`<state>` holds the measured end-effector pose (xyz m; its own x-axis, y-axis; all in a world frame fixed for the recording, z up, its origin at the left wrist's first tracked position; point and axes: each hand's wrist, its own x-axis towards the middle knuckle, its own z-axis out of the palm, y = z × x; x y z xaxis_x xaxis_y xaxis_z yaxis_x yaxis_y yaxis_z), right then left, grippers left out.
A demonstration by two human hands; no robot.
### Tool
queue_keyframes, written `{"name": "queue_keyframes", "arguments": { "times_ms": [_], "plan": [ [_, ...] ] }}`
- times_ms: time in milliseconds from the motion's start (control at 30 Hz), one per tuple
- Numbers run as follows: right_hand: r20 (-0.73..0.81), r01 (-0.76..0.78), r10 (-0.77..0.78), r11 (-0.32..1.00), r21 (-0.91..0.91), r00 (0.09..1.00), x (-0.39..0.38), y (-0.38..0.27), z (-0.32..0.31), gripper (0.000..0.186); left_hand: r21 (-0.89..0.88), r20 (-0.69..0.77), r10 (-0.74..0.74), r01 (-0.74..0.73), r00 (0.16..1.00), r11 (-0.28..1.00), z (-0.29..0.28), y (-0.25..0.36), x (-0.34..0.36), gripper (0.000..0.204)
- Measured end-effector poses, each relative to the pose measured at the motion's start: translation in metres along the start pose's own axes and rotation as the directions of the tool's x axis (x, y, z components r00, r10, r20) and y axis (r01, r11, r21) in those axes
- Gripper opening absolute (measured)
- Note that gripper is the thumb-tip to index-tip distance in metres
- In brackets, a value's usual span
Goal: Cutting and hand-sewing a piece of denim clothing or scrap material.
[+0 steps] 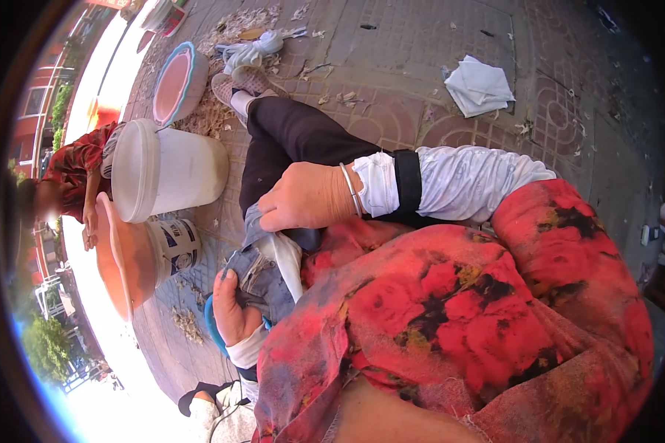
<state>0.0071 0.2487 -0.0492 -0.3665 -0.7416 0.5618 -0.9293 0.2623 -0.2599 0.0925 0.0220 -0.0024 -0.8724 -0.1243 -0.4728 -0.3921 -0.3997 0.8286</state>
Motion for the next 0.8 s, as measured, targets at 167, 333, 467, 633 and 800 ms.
{"name": "queue_keyframes", "arguments": {
  "times_ms": [167,333,467,633,800],
  "plan": [
    [-0.197,-0.222,0.314,0.896,0.384,0.929,-0.004,0.007,-0.010,0.008,-0.032,0.012,-0.020,0.020,1.000,0.999,-0.008,-0.003,0.005,0.007],
    [-0.086,-0.444,0.639,0.617,0.650,0.764,-0.007,0.015,-0.034,0.011,-0.048,0.023,-0.023,0.025,0.999,0.999,-0.005,0.000,0.004,0.007],
    [-0.081,-0.446,0.859,0.340,0.828,0.506,-0.013,0.024,-0.050,0.014,-0.059,0.031,-0.032,0.034,0.999,0.998,-0.005,-0.001,0.003,0.008],
    [-0.068,-0.557,0.832,0.427,0.712,0.551,-0.015,0.007,-0.053,0.012,-0.071,0.061,-0.015,0.019,0.998,0.997,-0.009,-0.003,0.001,0.008],
    [-0.249,-0.618,0.852,0.510,0.599,0.461,-0.036,0.044,-0.059,0.013,-0.050,0.067,0.028,-0.025,0.997,0.998,-0.016,-0.008,-0.003,0.009]
  ]
}}
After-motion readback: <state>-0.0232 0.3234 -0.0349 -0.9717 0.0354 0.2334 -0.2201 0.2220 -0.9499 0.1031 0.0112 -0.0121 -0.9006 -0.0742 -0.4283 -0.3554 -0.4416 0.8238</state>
